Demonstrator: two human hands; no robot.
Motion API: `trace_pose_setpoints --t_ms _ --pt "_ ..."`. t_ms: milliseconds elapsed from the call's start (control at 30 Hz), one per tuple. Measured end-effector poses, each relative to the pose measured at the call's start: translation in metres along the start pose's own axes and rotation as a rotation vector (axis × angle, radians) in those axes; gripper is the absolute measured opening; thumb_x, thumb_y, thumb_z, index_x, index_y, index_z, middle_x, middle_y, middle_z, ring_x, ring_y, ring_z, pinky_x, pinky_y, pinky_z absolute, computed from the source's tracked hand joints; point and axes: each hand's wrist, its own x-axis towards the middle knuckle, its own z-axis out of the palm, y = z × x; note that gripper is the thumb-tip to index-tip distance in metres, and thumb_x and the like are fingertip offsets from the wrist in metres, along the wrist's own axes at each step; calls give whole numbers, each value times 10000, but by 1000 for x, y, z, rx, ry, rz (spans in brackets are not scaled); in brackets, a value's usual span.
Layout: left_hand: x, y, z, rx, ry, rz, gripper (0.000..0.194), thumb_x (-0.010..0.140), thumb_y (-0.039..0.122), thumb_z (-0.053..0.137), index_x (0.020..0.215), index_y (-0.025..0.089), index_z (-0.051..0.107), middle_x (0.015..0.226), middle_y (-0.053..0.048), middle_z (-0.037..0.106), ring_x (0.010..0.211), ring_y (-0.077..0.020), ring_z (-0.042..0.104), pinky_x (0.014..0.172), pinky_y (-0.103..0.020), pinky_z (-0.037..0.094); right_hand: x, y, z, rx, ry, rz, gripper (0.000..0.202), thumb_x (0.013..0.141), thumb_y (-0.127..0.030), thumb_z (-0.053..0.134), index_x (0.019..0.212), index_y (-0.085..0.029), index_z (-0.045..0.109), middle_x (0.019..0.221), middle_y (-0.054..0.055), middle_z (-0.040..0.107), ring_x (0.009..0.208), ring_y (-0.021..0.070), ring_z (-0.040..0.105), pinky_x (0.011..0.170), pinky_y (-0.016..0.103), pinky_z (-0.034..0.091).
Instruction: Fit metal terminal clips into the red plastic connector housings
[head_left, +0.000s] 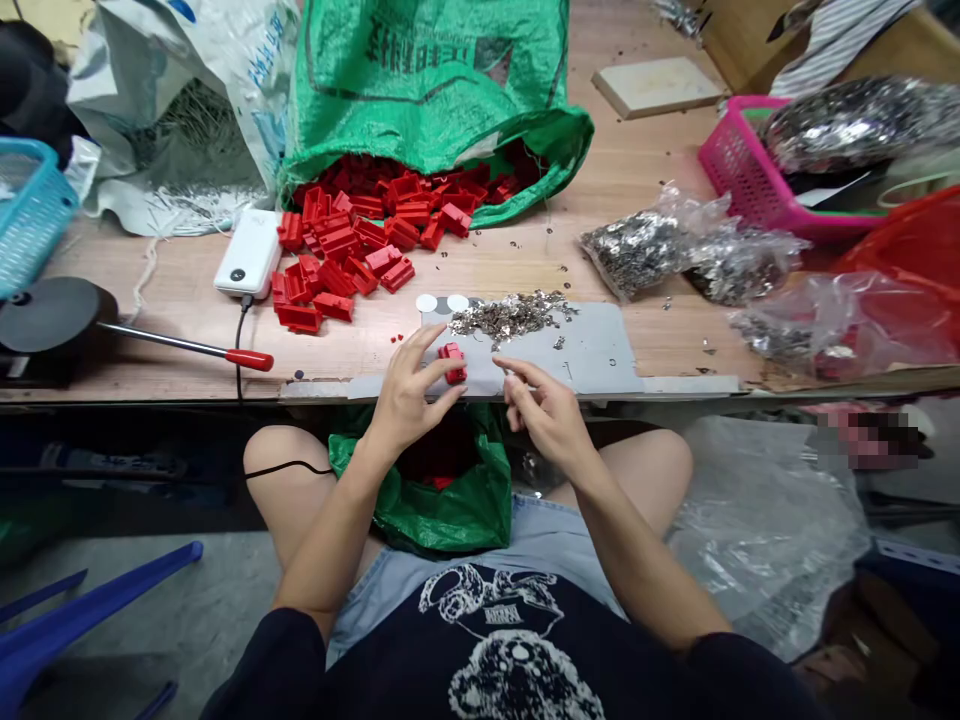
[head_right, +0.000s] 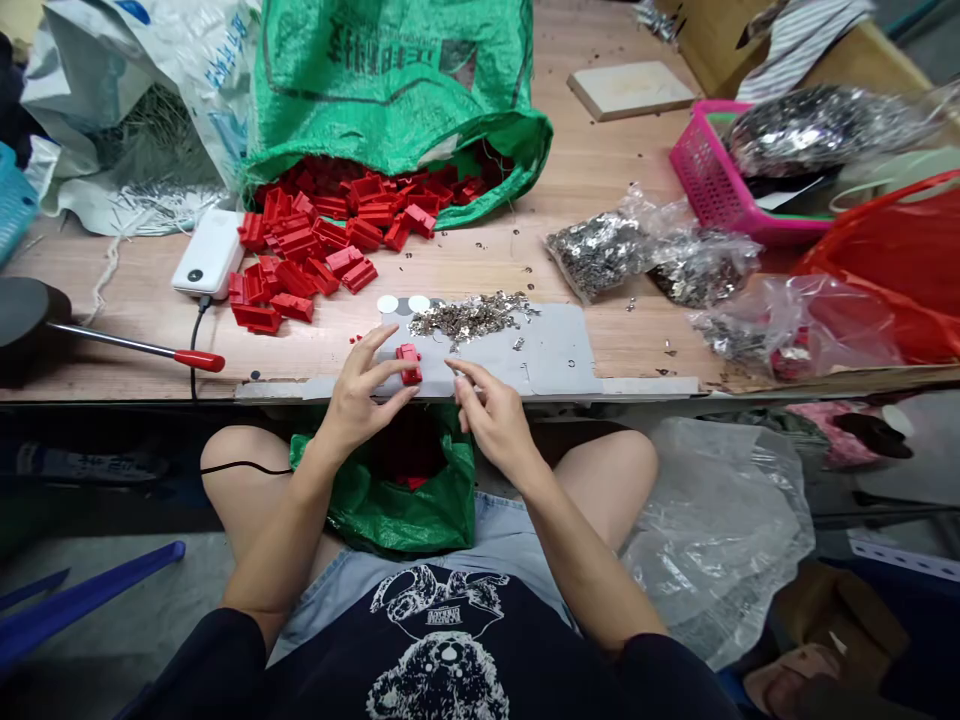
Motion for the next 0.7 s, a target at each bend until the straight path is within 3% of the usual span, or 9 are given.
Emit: trace_pose_setpoints --t_ms 67,133,233,333,500,700 --pt "4 -7 0 -38 12 69 94 945 252 676 1020 240 732 1488 -100 564 1496 -287 422 1188 -556 410 -8 3 5 94 -78 59 412 1019 -436 516 1356 -213 597 801 -15 624 500 115 614 518 262 503" --pt "8 -12 2 -74 9 105 59 948 225 671 940 231 729 1387 -87 644 1474 -281 456 1182 -563 422 -11 4 14 127 -99 56 378 1016 -435 525 1307 -207 606 816 -15 643 550 118 671 559 249 529" --pt "9 -12 6 -142 -1 81 55 952 215 668 926 216 716 1265 -94 697 1280 -227 628 1064 -453 545 -10 4 26 117 -53 26 321 1007 -431 546 1207 -199 639 851 7 697 570 120 695 559 236 538" --pt "5 -5 12 -144 59 7 67 960 222 662 932 210 722 1200 -100 699 1094 -181 685 930 -363 597 -9 4 33 80 24 -3 274 988 -406 588 1154 -202 664 884 27 729 552 118 687 535 234 538" --pt "0 3 19 -83 104 -70 39 939 245 701 922 230 732 1160 -78 700 1085 -189 669 912 -374 598 -8 6 36 66 89 -9 254 979 -401 601 1114 -209 698 879 36 752 496 112 652 488 236 526" --pt "0 1 20 -100 119 -43 27 927 215 718 941 234 731 1171 -71 698 1105 -190 673 911 -375 606 -7 8 38 99 89 4 271 987 -371 588 1160 -204 713 867 35 761 493 117 647 472 244 525"
